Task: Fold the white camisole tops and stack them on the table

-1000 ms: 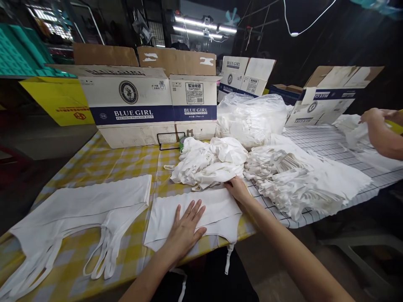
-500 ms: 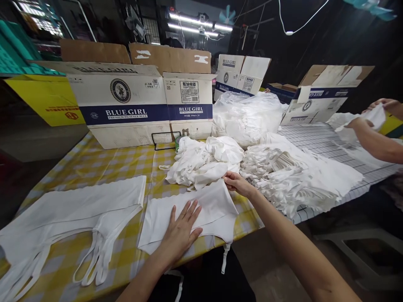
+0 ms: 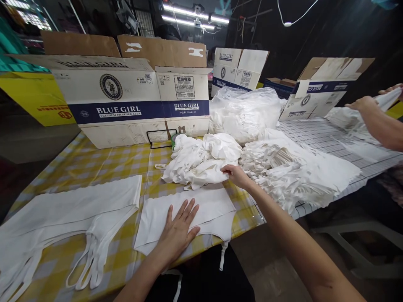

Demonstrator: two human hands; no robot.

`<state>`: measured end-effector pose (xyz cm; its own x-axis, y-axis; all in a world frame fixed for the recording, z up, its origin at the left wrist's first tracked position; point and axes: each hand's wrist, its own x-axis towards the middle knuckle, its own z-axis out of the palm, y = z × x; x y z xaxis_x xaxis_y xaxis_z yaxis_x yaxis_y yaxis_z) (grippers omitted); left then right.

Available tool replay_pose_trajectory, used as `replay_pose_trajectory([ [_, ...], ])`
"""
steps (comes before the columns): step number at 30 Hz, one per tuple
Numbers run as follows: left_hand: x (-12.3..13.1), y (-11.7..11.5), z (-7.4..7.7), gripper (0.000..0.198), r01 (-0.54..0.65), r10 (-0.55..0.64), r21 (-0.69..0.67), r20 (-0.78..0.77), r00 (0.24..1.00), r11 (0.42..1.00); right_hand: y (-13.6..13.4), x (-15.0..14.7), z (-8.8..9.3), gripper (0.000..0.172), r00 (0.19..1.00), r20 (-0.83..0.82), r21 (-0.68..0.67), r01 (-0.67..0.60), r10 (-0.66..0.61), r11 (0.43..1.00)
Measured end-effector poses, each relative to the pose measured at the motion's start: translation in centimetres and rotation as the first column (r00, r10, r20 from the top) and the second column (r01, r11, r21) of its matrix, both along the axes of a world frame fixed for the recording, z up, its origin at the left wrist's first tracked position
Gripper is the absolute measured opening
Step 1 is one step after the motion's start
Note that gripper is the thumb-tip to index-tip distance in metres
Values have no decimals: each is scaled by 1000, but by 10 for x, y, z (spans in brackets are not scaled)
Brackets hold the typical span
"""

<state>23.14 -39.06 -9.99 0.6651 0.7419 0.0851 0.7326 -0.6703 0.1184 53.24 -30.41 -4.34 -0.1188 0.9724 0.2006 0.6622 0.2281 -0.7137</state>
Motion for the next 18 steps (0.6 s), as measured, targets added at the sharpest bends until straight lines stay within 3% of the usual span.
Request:
replay_pose_trajectory([
  [4,0,1,-1,56,-8,8,-3,-9,1000,1000,-31,-8,-5,25,959,69,95,268,-275,959],
  [6,1,0,0,56,-9,9,-8,-7,1000,1000,-51,-16,-12,29,934,84,135,335,-348,932],
  [10,3,-1,2,55,-8,8,-40,2,1000,999,-85,-20,-29,34,947,305,133,61,-100,989],
  [12,2,-1,4,55,-14,15,-71,12,1000,997,-101,-10,-38,35,921,382,117,34,-76,993],
  [14,1,1,7,55,-10,14,-122,30,999,992,-123,0,-46,32,915,309,171,216,-260,961],
  [16,-2,4,10,55,9,4,-193,72,997,981,-155,1,-55,27,888,134,210,407,-439,889],
  [18,-1,7,14,53,30,6,-254,139,990,967,-189,-10,-66,22,872,-38,150,488,-488,860],
])
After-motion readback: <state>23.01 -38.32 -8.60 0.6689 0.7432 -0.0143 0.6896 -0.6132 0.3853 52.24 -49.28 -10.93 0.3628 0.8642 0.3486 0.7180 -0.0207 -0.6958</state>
